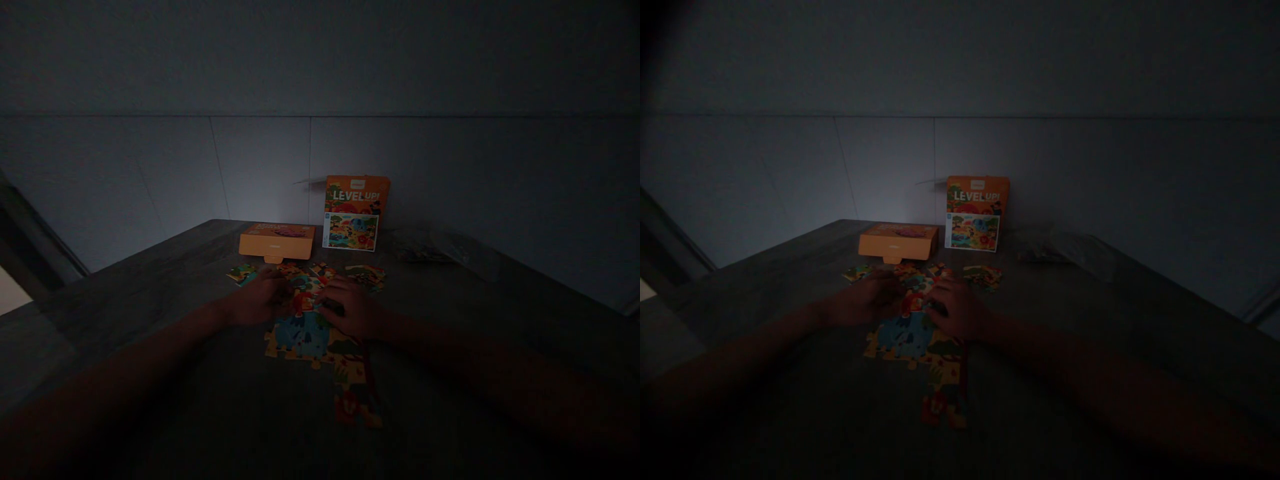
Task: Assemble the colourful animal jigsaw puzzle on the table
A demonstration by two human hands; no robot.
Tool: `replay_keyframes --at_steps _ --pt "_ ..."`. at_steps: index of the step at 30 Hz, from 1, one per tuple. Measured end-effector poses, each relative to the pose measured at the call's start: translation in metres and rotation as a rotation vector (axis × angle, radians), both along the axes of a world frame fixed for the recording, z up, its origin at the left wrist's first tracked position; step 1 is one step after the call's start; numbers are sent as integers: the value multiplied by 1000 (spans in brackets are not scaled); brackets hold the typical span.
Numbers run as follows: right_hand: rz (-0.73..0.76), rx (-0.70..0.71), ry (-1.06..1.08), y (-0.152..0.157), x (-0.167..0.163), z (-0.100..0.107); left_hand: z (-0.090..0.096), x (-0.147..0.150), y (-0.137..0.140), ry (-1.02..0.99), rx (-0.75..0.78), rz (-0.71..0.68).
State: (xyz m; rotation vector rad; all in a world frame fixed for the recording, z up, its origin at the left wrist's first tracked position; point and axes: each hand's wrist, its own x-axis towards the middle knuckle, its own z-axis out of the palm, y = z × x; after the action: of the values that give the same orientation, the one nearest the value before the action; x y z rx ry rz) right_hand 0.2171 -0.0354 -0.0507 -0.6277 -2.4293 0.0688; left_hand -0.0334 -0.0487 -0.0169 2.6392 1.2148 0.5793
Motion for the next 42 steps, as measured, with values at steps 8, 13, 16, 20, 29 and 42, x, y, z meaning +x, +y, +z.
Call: replay_keyframes --at_steps 8,13,16,20,29,42 --pt "-6 -39 15 -2 1 1 4 3 -3 90 -50 -119" --pt "-7 -8 36 0 1 0 9 5 -8 115 18 -206" --pt "16 6 51 -1 1 0 11 4 -10 207 122 -32" --pt "18 1 49 -1 1 0 10 2 -10 299 92 -12" --pt "70 6 54 -2 1 3 10 4 -12 233 64 -215" --pt "124 -102 -50 -3 3 6 10 4 -10 181 10 -162"
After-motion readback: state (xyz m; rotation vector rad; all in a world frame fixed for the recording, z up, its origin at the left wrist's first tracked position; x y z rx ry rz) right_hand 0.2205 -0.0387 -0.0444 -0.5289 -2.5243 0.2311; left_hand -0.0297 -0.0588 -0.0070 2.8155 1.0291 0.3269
